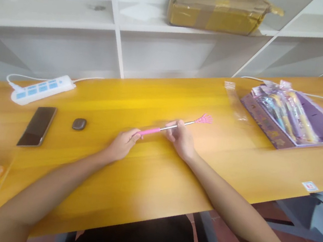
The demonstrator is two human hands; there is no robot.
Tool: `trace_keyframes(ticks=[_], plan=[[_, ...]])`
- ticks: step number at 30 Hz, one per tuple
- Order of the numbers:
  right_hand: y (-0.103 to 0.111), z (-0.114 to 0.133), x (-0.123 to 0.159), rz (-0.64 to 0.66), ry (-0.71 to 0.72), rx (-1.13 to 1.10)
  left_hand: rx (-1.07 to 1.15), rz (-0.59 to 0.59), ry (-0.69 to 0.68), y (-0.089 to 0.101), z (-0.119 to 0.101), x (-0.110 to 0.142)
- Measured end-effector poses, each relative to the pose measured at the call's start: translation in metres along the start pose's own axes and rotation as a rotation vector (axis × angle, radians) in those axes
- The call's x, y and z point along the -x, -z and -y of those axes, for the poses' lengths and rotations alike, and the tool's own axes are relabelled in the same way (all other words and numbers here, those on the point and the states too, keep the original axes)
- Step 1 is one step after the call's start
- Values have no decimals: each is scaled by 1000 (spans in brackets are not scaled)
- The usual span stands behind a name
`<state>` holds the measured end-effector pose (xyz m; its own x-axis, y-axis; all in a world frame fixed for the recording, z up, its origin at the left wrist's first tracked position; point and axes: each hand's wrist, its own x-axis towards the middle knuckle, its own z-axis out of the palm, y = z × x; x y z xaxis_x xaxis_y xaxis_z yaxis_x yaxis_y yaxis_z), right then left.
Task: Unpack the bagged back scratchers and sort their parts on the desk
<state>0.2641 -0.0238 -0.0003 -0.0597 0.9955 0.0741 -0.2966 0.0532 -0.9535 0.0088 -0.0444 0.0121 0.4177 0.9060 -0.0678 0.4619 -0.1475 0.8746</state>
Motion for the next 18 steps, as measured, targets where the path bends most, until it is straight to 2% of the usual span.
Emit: trace_keyframes(ticks=[4, 8, 11, 18], plan=[[12, 14, -9, -27, -19, -69, 44, -4, -19, 0, 4, -2], [37, 24, -24, -143, 19, -259, 67, -26, -12, -2, 6, -3], [52, 25, -31, -161, 40, -285, 8, -5, -5, -2, 3, -1], [53, 18, -30, -167, 2, -221, -76, -14, -8, -3, 2, 1]])
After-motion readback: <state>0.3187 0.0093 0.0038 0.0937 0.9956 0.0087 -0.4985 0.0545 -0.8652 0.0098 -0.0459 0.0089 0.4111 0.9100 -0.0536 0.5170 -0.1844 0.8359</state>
